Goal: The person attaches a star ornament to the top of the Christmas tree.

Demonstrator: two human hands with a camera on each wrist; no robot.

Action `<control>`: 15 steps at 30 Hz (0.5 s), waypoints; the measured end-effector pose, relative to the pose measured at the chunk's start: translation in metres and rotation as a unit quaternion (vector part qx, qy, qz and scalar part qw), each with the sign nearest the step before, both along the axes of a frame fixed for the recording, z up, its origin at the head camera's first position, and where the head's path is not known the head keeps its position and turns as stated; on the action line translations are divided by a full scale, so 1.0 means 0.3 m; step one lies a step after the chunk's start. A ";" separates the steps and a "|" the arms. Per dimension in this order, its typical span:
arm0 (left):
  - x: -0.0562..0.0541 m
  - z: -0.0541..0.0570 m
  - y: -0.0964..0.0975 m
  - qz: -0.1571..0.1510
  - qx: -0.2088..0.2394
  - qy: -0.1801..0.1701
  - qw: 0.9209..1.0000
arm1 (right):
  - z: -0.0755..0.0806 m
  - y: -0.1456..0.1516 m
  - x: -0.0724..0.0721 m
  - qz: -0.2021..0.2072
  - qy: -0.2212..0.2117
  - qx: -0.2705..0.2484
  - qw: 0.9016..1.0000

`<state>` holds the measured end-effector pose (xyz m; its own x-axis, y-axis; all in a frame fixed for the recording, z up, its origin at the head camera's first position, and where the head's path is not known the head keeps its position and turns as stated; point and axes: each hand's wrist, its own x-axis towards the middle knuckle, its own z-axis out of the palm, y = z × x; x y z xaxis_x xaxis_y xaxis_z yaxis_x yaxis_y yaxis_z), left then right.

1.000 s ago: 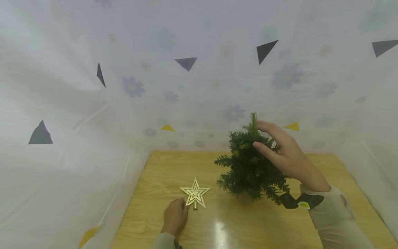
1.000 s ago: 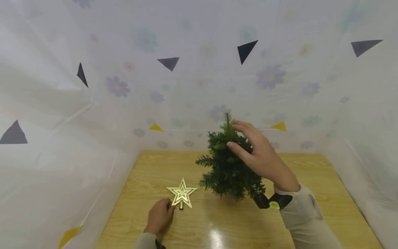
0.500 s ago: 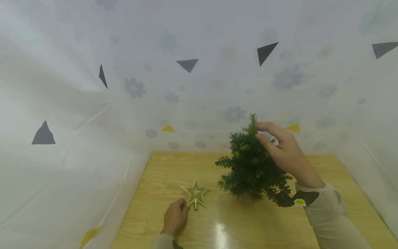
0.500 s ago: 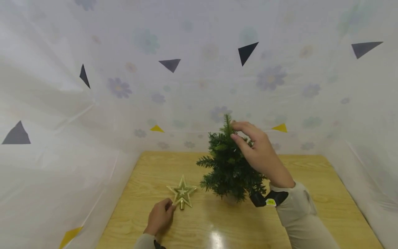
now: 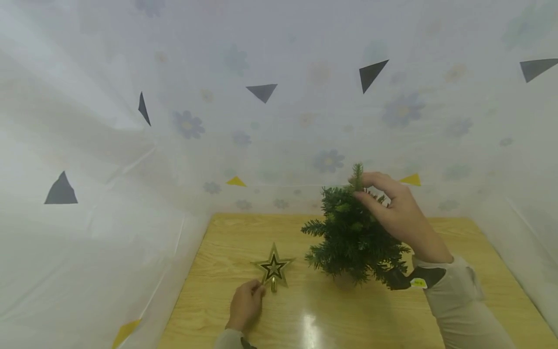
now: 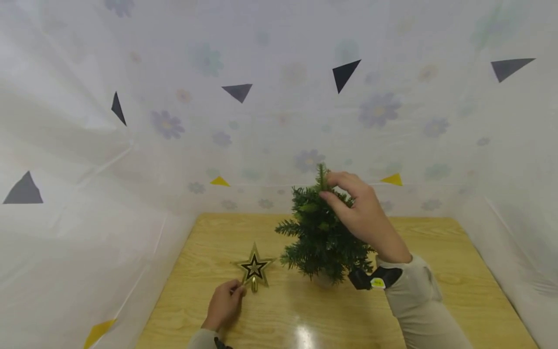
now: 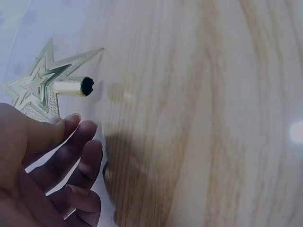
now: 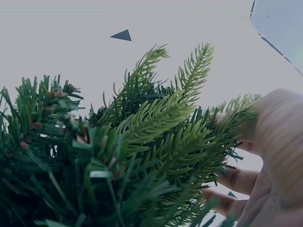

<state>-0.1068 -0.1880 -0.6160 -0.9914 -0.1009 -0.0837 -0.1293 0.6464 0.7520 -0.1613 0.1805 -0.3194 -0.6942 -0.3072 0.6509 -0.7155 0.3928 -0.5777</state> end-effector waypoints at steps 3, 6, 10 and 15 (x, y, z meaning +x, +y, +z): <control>-0.004 0.000 -0.004 0.017 0.029 -0.001 0.999 | 0.000 -0.005 0.004 -0.010 0.002 0.002 1.000; -0.010 0.005 -0.007 0.024 0.078 0.000 0.997 | -0.001 -0.007 0.007 -0.022 0.003 0.007 1.000; -0.019 0.017 -0.005 0.037 0.157 0.004 0.987 | -0.003 -0.007 0.008 -0.037 0.004 0.014 0.999; -0.028 0.031 -0.001 0.047 0.191 0.027 0.980 | -0.003 -0.010 0.008 -0.044 0.008 0.016 0.999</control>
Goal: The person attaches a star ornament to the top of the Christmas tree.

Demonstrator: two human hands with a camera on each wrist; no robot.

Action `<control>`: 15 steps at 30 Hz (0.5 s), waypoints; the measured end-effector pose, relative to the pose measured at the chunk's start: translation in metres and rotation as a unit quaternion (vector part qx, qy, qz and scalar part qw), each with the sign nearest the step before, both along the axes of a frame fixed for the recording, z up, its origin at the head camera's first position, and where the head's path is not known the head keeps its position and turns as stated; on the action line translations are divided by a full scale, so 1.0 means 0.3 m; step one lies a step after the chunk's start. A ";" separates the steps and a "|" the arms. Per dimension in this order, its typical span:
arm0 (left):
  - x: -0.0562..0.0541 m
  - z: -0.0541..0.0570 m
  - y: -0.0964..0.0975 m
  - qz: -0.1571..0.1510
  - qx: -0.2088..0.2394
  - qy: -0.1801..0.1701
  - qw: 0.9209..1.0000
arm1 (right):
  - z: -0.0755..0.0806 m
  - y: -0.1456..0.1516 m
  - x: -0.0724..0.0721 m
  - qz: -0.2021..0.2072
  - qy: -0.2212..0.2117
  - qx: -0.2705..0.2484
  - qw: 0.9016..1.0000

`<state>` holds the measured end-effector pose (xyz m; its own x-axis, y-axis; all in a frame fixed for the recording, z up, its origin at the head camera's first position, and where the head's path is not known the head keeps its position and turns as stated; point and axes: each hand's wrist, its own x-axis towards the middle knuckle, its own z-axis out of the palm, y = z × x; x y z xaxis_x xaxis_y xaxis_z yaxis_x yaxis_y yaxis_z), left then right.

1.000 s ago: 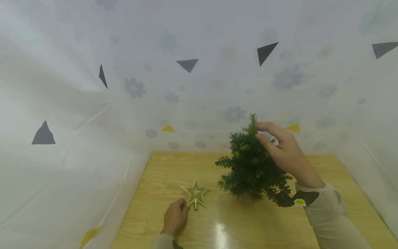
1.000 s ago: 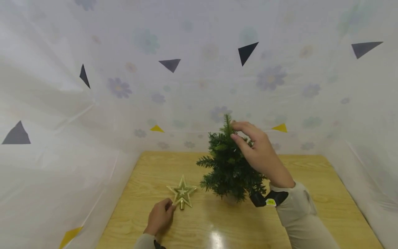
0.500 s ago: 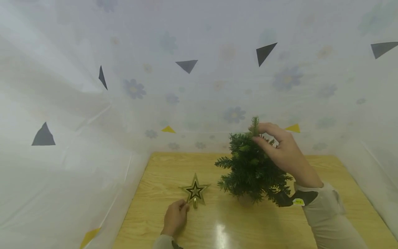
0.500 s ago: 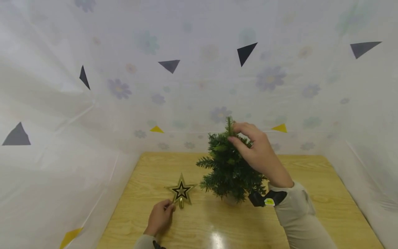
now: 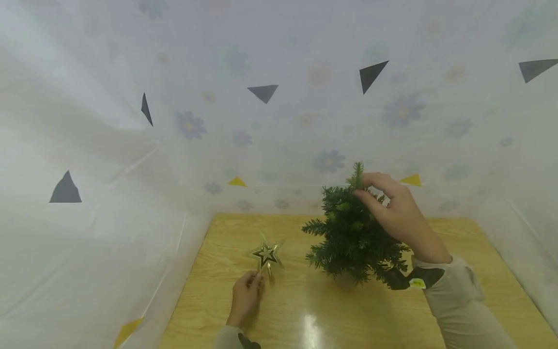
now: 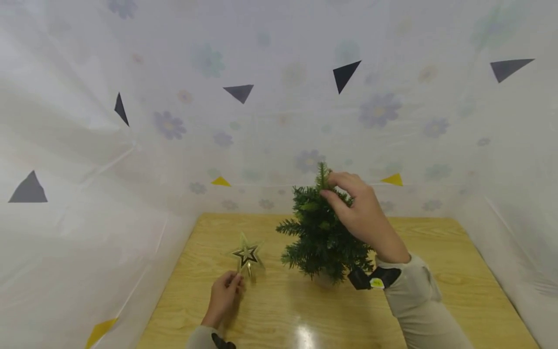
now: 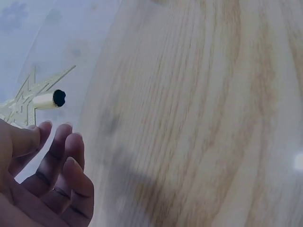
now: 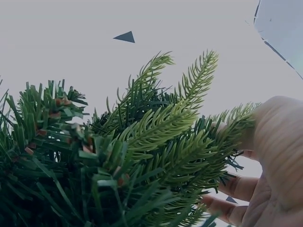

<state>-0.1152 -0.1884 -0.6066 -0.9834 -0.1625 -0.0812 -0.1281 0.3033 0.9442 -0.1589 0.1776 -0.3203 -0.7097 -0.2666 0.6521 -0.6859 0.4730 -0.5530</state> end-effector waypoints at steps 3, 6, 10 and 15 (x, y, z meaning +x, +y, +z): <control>-0.005 0.009 0.002 0.000 -0.003 0.013 1.000 | 0.001 -0.001 0.001 -0.001 0.005 0.001 1.000; -0.006 0.015 0.007 0.002 -0.004 0.024 1.000 | -0.001 -0.002 -0.001 0.004 0.006 -0.001 1.000; -0.007 0.025 0.014 0.005 0.000 0.037 0.999 | -0.002 -0.004 0.000 0.007 0.010 -0.002 1.000; -0.015 0.037 0.027 0.005 0.012 0.040 0.999 | -0.003 -0.005 0.002 0.009 0.012 -0.001 1.000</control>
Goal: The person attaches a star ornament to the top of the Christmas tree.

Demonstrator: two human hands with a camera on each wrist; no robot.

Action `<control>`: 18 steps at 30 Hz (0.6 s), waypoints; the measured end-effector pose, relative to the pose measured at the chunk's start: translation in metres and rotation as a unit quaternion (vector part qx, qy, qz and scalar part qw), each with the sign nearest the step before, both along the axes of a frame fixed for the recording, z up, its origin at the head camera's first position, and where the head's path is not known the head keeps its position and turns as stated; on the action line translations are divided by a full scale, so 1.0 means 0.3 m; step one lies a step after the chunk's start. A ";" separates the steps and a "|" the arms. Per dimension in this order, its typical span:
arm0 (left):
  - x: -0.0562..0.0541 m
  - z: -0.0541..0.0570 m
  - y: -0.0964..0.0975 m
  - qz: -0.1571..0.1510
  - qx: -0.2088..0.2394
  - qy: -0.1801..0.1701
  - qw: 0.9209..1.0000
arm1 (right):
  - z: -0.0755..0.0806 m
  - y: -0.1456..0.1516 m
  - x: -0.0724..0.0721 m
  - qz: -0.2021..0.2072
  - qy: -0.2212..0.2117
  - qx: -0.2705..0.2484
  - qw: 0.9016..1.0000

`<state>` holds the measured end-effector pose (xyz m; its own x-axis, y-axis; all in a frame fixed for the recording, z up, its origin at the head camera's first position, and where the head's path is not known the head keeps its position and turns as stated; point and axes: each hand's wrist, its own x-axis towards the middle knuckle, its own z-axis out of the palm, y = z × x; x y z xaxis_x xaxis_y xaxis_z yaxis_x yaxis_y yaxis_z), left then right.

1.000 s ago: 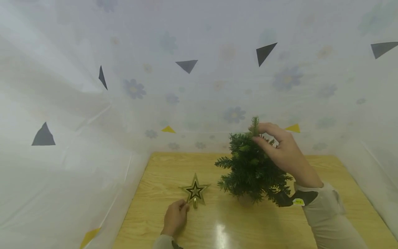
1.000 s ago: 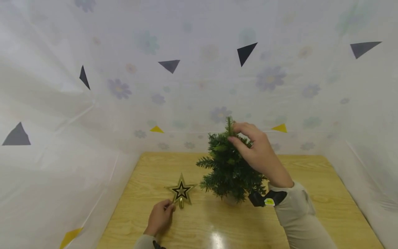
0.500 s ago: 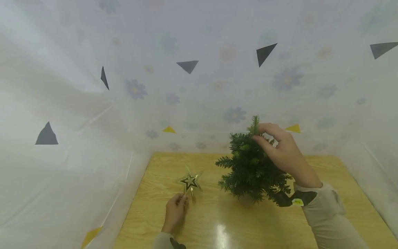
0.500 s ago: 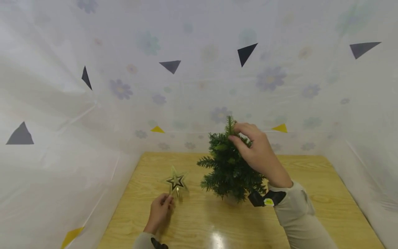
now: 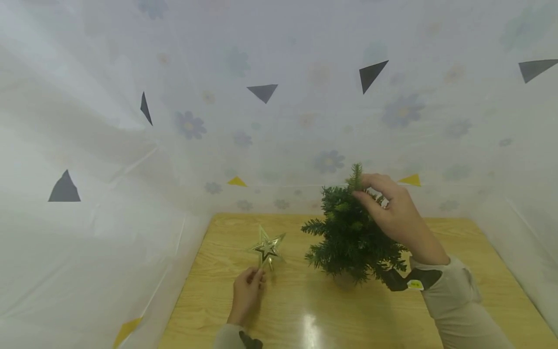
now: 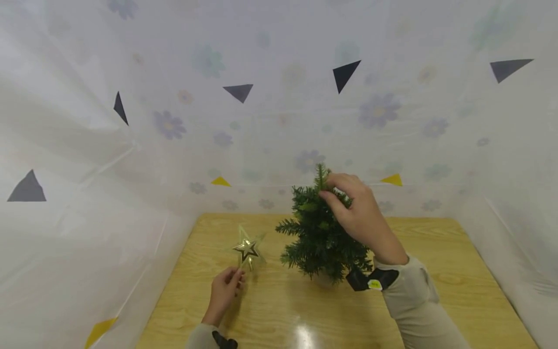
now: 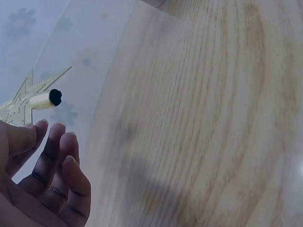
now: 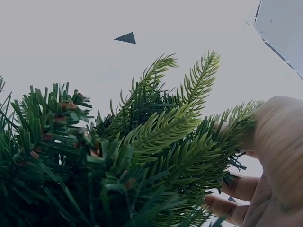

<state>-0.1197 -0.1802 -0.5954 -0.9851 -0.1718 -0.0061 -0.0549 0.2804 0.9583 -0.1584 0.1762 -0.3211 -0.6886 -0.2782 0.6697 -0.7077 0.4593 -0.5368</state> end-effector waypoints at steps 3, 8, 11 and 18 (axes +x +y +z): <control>-0.007 0.006 0.009 0.004 0.002 0.002 1.000 | 0.000 -0.002 -0.003 0.005 0.004 0.001 1.000; -0.014 0.028 0.028 -0.001 0.004 0.019 1.000 | -0.008 -0.003 -0.008 0.018 0.021 -0.007 1.000; -0.017 0.053 0.037 -0.008 0.000 0.028 1.000 | -0.016 -0.007 -0.008 0.017 0.033 -0.012 0.999; -0.030 0.096 0.063 -0.012 0.009 0.045 0.999 | -0.037 -0.024 -0.017 0.013 0.037 -0.038 0.999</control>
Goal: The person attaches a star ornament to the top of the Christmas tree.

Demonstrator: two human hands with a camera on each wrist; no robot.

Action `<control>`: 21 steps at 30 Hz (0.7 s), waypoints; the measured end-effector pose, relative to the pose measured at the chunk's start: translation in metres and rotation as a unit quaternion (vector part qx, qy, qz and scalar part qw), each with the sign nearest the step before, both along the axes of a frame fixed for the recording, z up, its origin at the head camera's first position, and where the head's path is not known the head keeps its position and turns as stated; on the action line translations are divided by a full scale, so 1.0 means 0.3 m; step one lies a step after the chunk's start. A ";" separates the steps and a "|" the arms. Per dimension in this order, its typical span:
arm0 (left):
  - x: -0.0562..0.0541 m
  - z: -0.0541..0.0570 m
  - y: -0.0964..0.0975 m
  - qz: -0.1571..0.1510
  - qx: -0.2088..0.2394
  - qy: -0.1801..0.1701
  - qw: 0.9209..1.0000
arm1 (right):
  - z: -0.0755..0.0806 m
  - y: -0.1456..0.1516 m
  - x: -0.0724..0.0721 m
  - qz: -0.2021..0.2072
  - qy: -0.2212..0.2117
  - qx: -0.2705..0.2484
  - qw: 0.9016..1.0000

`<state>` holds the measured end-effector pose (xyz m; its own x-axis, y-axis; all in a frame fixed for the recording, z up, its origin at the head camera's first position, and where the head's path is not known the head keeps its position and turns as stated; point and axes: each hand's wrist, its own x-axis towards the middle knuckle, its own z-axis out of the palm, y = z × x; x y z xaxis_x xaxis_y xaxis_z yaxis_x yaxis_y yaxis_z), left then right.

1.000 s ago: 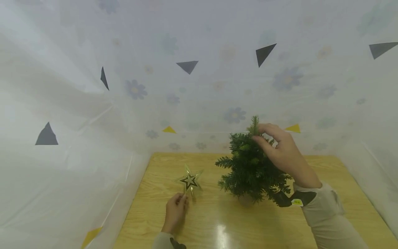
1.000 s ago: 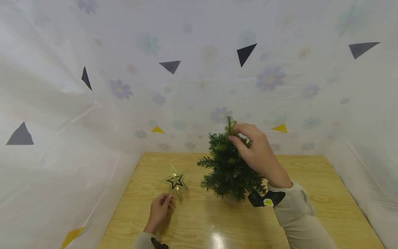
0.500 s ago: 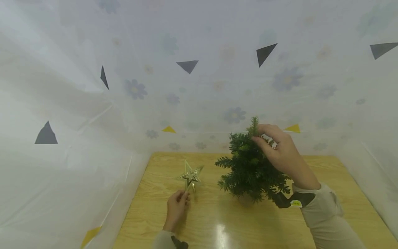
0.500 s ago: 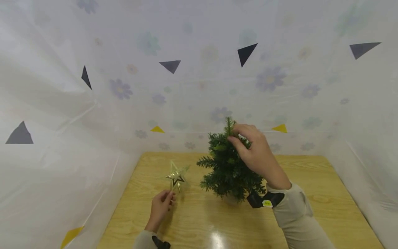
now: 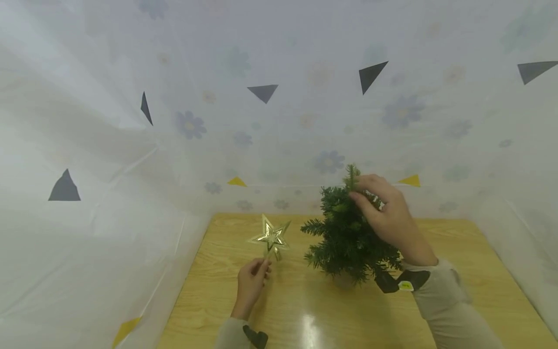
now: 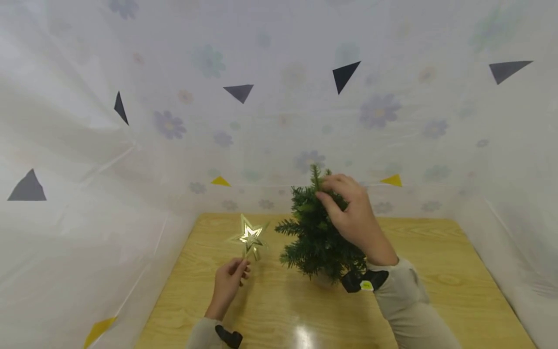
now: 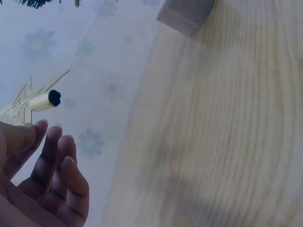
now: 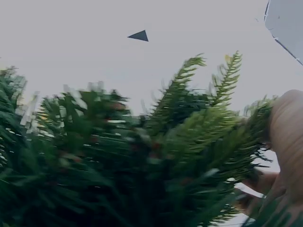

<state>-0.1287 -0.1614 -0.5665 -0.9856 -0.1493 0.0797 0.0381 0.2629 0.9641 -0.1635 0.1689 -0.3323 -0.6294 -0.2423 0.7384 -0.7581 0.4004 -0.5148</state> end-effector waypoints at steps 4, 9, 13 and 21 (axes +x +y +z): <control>-0.004 0.027 0.004 -0.006 -0.010 0.002 1.000 | -0.013 -0.009 0.008 -0.003 -0.014 -0.019 1.000; -0.012 0.062 0.002 -0.007 -0.022 0.015 1.000 | -0.016 -0.016 0.018 -0.007 -0.019 -0.027 0.999; -0.014 0.096 0.000 -0.004 -0.026 0.018 0.999 | -0.015 -0.021 0.020 -0.008 -0.021 -0.029 0.999; -0.025 0.156 0.008 -0.005 -0.008 0.043 0.999 | -0.021 -0.018 0.021 -0.010 -0.024 -0.025 0.999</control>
<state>-0.1362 -0.1588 -0.5198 -0.9767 -0.1366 0.1656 0.1227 0.2777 0.9528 -0.1572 0.1635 -0.3384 -0.6692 -0.1936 0.7175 -0.7239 0.3881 -0.5704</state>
